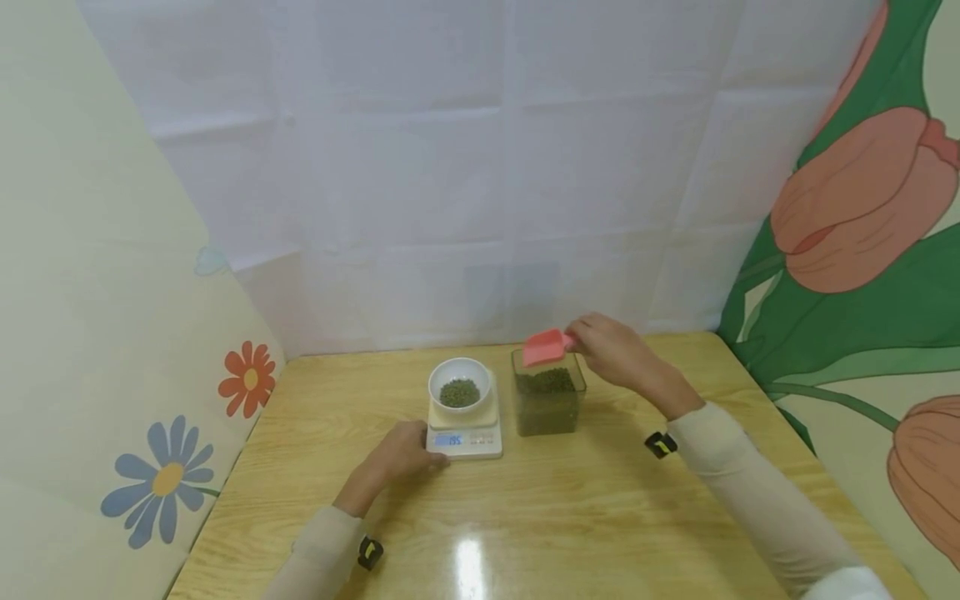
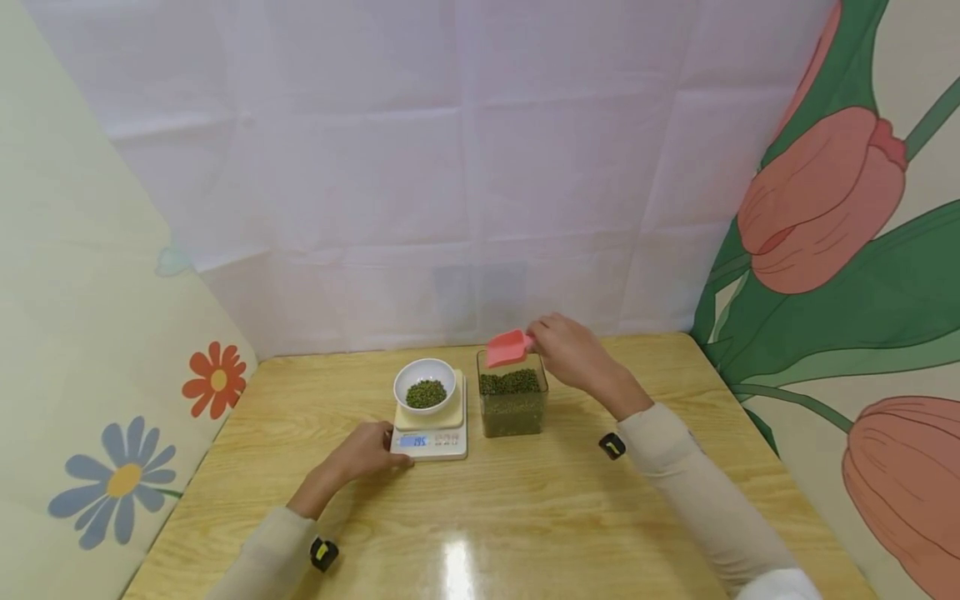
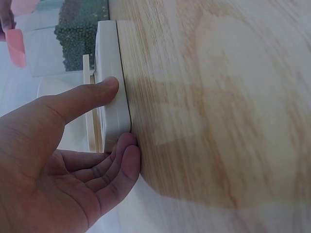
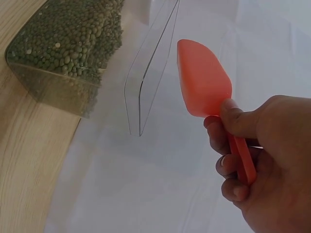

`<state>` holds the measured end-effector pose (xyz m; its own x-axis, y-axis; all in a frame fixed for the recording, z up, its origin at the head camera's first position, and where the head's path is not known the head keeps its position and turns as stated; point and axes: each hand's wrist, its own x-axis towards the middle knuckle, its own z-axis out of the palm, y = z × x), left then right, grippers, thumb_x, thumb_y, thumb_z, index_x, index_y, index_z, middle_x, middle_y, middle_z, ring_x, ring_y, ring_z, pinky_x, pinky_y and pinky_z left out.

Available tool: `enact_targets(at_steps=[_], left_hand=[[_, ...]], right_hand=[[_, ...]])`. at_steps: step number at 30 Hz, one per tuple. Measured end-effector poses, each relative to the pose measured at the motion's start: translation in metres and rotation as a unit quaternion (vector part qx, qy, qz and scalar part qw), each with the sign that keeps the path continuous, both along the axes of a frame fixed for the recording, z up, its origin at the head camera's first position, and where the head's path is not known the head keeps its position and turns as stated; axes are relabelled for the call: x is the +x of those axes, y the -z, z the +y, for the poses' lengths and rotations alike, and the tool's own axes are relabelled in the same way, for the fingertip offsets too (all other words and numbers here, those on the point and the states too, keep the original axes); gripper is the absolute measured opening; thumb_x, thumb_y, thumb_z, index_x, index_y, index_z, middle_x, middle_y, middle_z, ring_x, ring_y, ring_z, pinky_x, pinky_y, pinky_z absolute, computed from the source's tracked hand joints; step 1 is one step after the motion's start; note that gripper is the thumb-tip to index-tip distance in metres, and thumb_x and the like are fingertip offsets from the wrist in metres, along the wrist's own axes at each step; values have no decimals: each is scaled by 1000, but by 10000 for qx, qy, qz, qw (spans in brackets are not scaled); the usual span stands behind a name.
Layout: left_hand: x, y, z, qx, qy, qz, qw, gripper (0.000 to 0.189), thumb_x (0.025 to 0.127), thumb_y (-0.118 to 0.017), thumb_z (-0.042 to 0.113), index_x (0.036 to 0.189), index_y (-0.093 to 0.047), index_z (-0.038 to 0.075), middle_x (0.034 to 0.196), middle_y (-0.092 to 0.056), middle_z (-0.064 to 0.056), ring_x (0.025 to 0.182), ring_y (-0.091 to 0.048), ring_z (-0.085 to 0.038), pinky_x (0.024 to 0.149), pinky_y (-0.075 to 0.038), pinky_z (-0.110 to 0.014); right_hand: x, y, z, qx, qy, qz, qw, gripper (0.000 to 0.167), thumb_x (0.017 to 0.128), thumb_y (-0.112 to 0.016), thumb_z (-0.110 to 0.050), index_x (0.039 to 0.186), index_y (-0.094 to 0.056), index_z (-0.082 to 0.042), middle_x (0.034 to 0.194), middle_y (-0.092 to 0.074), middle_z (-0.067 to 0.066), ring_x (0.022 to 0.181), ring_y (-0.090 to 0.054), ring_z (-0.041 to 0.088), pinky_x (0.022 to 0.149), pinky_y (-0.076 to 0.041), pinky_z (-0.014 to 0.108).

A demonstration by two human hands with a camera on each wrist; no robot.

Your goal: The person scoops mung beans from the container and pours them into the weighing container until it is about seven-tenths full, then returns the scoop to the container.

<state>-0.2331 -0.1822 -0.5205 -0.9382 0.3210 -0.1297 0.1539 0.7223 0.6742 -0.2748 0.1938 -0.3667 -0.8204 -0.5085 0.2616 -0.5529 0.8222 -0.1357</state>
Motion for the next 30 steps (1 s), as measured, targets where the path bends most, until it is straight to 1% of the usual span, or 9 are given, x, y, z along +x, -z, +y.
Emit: enact_targets(at_steps=[7, 14, 21, 30], left_hand=[[0, 1, -1, 27, 8, -19, 10000, 34, 82, -91, 25, 103, -71, 7, 85, -72, -1, 72, -62, -16, 66, -54, -32], [0, 0, 1, 40, 18, 1, 10000, 34, 82, -91, 25, 104, -72, 8, 87, -73, 0, 74, -63, -15, 69, -55, -32], [1, -2, 1, -33, 25, 23, 10000, 34, 83, -91, 25, 105, -72, 7, 88, -73, 0, 75, -63, -15, 70, -55, -32], [1, -2, 0, 14, 47, 24, 10000, 34, 83, -91, 23, 105, -72, 6, 87, -73, -1, 74, -63, -15, 69, -55, -31]], right_hand=[[1, 2, 5, 136, 28, 21, 9999, 23, 103, -69, -14, 115, -71, 5, 109, -74, 20, 105, -69, 38, 95, -59, 53], [3, 3, 8, 122, 44, 81, 9999, 22, 102, -70, -14, 113, -72, 5, 108, -75, 20, 104, -70, 39, 94, -59, 54], [0, 7, 12, 224, 102, 90, 9997, 21, 100, -73, -13, 111, -72, 5, 105, -75, 19, 99, -70, 37, 90, -61, 52], [1, 11, 10, 436, -83, 261, 9987, 14, 94, -78, -6, 104, -77, 3, 100, -78, 16, 92, -71, 33, 86, -62, 50]])
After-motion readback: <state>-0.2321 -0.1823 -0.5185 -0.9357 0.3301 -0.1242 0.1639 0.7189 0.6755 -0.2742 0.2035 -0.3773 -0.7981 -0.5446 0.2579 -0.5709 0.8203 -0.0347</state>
